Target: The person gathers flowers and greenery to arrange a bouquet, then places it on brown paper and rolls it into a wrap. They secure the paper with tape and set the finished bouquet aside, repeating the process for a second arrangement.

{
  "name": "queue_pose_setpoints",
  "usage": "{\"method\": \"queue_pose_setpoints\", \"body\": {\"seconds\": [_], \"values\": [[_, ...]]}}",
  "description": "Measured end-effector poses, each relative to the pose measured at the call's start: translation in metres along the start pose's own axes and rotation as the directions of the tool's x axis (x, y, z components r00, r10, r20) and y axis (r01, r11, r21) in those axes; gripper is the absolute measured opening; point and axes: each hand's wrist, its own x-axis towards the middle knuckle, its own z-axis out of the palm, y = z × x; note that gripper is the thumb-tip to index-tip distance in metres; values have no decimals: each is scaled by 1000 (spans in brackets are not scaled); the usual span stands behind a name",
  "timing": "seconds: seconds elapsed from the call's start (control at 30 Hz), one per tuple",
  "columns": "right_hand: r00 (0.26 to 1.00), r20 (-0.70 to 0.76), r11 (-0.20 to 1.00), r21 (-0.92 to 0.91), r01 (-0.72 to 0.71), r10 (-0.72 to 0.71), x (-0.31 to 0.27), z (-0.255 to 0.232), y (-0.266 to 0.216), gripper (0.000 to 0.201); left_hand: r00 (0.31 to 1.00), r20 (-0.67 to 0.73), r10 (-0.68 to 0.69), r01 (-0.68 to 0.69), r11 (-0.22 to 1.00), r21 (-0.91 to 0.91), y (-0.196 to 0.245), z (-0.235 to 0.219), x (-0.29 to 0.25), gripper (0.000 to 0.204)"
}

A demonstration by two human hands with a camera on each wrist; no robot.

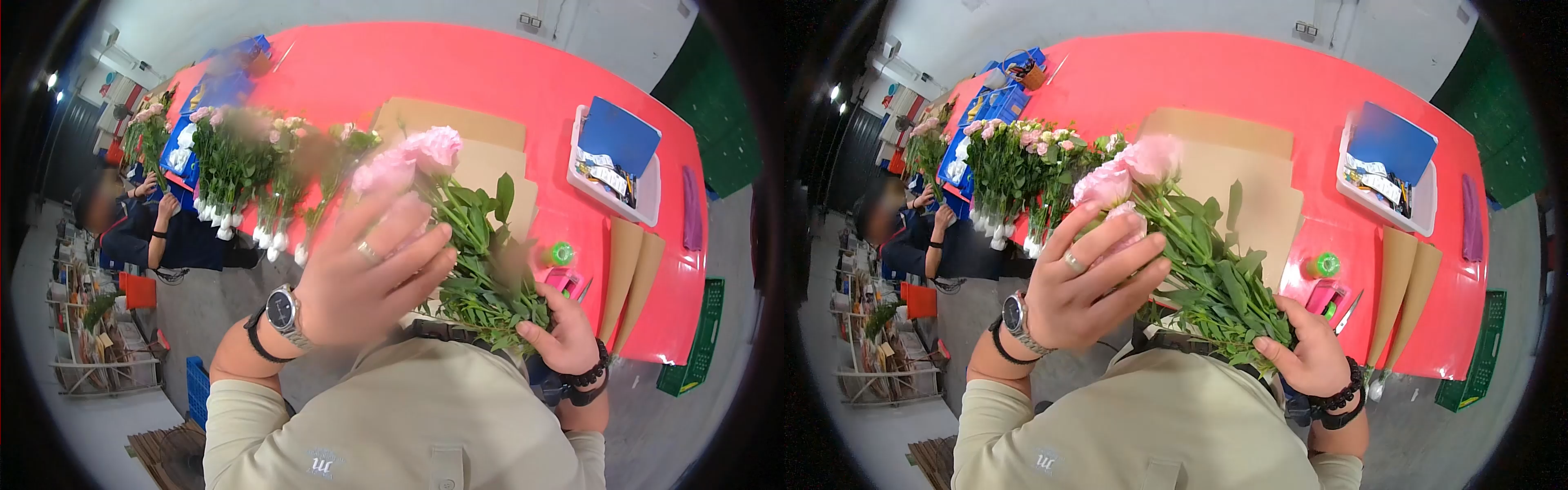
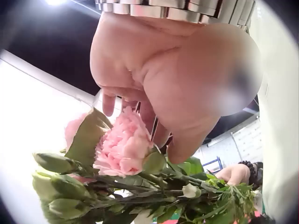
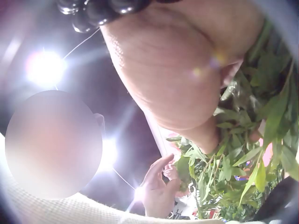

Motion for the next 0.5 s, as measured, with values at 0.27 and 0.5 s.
{"method": "queue_pose_setpoints", "body": {"seconds": [0.27,0.5], "values": [[1000,23,997,-79,-19,21,-3,-1,8,51,997,-19,-75,75,997,-1,4,20,-9,29],[1000,24,1000,4,-18,18,-5,1,14,53,984,-170,-58,56,998,-16,2,20,-21,32]]}}
